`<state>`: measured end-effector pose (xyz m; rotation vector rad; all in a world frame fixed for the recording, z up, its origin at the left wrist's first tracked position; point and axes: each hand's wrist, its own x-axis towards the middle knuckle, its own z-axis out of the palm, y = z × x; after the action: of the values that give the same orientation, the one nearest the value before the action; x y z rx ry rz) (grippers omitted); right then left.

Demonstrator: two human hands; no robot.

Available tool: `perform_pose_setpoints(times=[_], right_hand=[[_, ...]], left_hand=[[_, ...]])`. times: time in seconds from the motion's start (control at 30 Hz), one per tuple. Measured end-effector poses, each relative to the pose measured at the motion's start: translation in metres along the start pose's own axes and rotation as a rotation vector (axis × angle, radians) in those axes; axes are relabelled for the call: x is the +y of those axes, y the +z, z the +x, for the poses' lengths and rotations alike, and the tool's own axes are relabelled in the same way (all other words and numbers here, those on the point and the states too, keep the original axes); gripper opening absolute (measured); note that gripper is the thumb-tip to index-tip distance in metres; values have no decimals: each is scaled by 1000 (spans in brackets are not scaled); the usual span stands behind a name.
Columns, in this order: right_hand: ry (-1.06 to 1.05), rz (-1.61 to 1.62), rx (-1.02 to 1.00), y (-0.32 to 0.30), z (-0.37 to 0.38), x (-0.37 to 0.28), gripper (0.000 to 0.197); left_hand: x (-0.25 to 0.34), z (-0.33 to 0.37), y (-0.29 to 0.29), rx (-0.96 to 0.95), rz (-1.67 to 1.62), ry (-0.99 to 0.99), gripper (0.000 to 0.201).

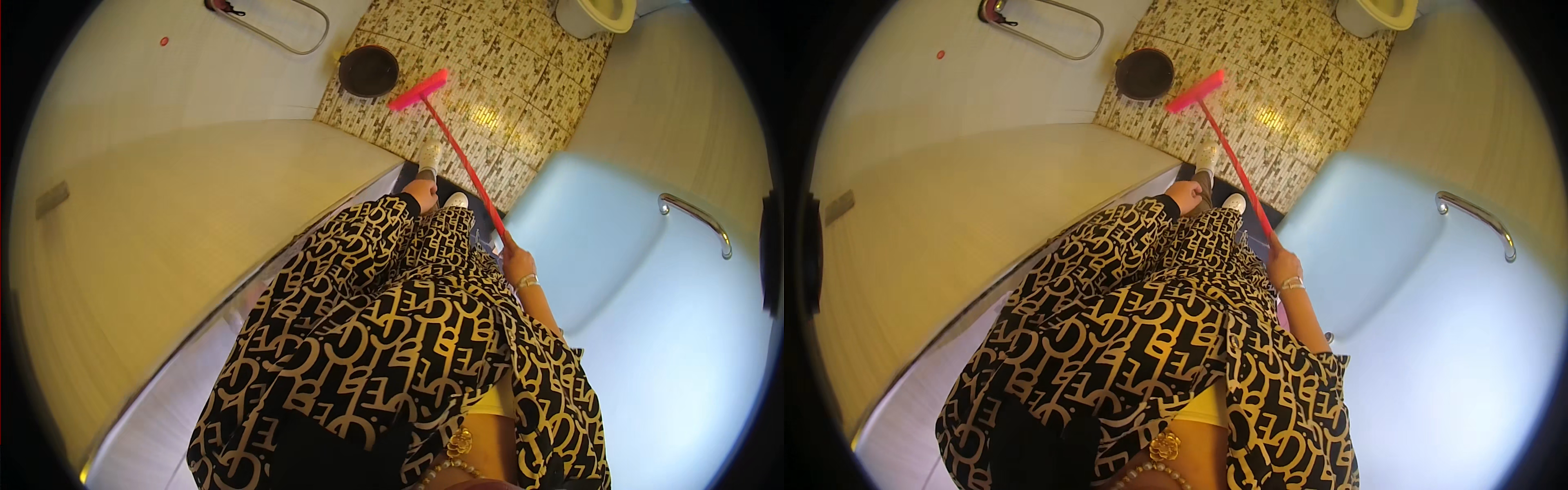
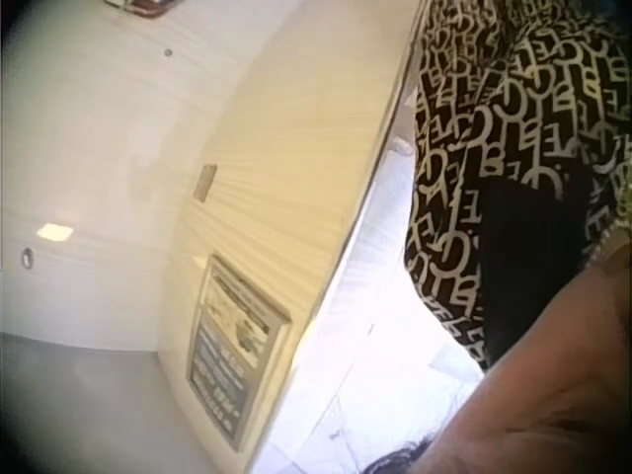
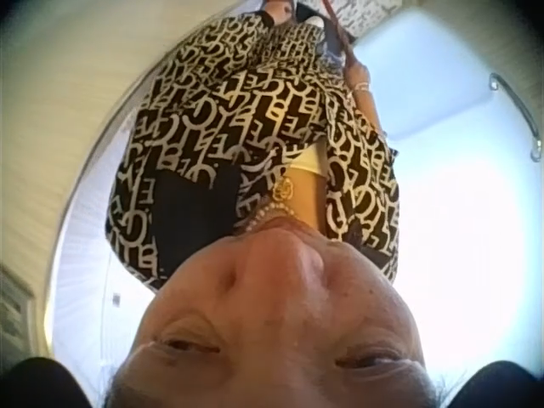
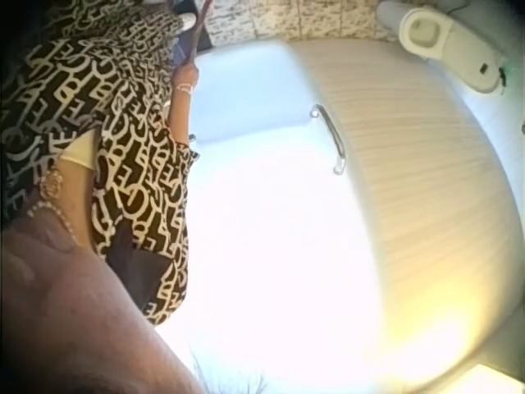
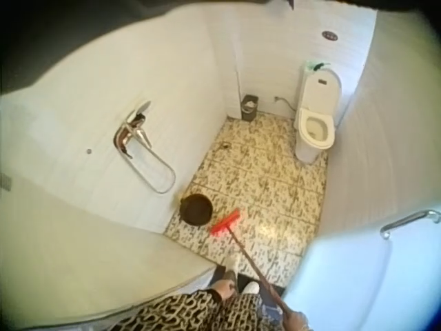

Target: Clean the toilet and shower floor in a bathroom.

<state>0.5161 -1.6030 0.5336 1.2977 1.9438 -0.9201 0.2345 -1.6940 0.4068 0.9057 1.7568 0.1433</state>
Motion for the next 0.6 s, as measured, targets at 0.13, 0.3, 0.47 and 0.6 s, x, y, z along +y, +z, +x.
perform_pose_setpoints(times=[0.13, 0.3, 0.47, 0.6], right_hand=[[-17, -70, -160, 25, -31, 27, 43], [-54, -8, -15, 52, 21, 10, 38], [3, 57, -8, 30, 14, -12, 37], [143, 141, 37, 53, -55, 44, 37]], left_hand=[[-16, -43, 14, 122, -104, -3, 28], [-39, -75, 40, 248, -212, -55, 24], [-56, -81, 40, 144, -107, -131, 25], [-45, -82, 28, 174, -119, -90, 26]])
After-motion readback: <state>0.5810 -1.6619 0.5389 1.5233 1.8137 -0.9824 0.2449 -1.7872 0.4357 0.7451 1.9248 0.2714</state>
